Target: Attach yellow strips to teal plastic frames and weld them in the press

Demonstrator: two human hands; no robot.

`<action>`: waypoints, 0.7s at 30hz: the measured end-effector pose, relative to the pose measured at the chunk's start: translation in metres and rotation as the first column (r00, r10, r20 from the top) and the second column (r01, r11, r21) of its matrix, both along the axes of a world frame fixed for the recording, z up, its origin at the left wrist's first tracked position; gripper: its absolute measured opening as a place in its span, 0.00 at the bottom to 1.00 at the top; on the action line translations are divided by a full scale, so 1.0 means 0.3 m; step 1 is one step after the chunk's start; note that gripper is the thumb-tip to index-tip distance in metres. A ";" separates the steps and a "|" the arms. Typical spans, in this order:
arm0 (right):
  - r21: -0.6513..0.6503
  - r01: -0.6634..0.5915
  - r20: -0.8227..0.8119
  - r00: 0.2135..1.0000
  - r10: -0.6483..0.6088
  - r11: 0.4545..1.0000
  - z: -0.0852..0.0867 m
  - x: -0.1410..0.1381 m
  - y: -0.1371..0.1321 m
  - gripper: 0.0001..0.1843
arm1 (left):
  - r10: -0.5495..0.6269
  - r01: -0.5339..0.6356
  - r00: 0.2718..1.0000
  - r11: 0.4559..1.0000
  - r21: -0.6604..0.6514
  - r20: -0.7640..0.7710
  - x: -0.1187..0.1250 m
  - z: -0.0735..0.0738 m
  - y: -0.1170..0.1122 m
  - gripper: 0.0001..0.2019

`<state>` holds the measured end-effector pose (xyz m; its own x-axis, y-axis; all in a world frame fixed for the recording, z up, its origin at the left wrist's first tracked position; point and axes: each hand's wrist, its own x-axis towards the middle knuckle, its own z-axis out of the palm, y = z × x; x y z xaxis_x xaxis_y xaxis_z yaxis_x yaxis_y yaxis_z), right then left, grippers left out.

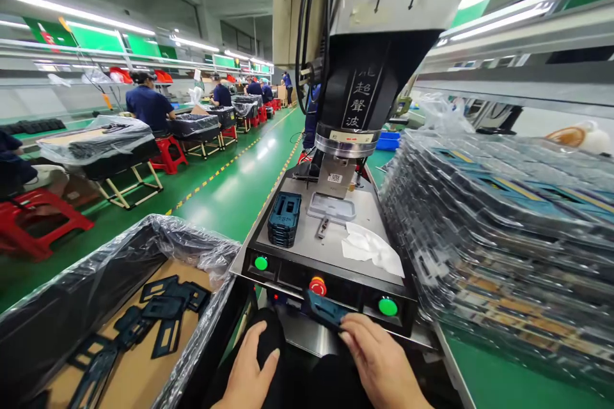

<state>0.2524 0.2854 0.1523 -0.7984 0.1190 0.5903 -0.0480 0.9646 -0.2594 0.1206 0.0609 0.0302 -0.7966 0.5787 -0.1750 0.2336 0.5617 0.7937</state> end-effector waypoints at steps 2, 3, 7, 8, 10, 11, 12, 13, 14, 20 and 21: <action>-0.233 -0.027 0.198 0.977 0.075 0.972 -0.062 0.031 -0.044 0.13 | -0.031 0.036 0.999 0.993 0.115 -0.040 0.027 0.062 0.011 0.35; -0.343 -0.022 0.280 0.952 0.124 0.939 -0.091 0.039 -0.062 0.15 | -0.069 0.077 0.996 0.986 0.148 -0.054 0.037 0.095 0.017 0.37; -0.571 0.032 0.400 0.883 0.244 0.820 -0.164 0.036 -0.112 0.22 | -0.246 0.243 0.969 0.950 0.194 -0.009 0.055 0.199 0.041 0.32; -0.590 0.049 0.411 0.878 0.247 0.806 -0.171 0.033 -0.118 0.23 | -0.245 0.231 0.969 0.949 0.215 0.041 0.055 0.210 0.046 0.25; -0.617 0.097 0.433 0.871 0.234 0.781 -0.173 0.027 -0.121 0.22 | -0.191 0.140 0.962 0.958 0.252 0.193 0.059 0.208 0.055 0.13; -0.625 0.125 0.441 0.871 0.216 0.771 -0.172 0.025 -0.119 0.20 | -0.161 0.091 0.949 0.963 0.254 0.270 0.063 0.198 0.058 0.12; -0.623 0.149 0.450 0.871 0.196 0.768 -0.171 0.025 -0.115 0.17 | -0.138 0.051 0.929 0.967 0.250 0.345 0.068 0.184 0.059 0.13; -0.616 0.161 0.460 0.869 0.185 0.771 -0.170 0.025 -0.111 0.13 | -0.122 0.021 0.904 0.970 0.243 0.409 0.076 0.169 0.059 0.15; -0.603 0.179 0.479 0.860 0.173 0.777 -0.170 0.026 -0.107 0.10 | -0.107 -0.003 0.880 0.973 0.231 0.462 0.083 0.157 0.058 0.17; -0.510 0.254 0.627 0.764 0.153 0.822 -0.178 0.039 -0.121 0.11 | -0.100 -0.007 0.794 0.985 0.174 0.600 0.102 0.164 0.046 0.23; -0.500 0.255 0.640 0.752 0.155 0.827 -0.176 0.040 -0.125 0.12 | -0.103 0.006 0.804 0.986 0.165 0.586 0.101 0.170 0.045 0.23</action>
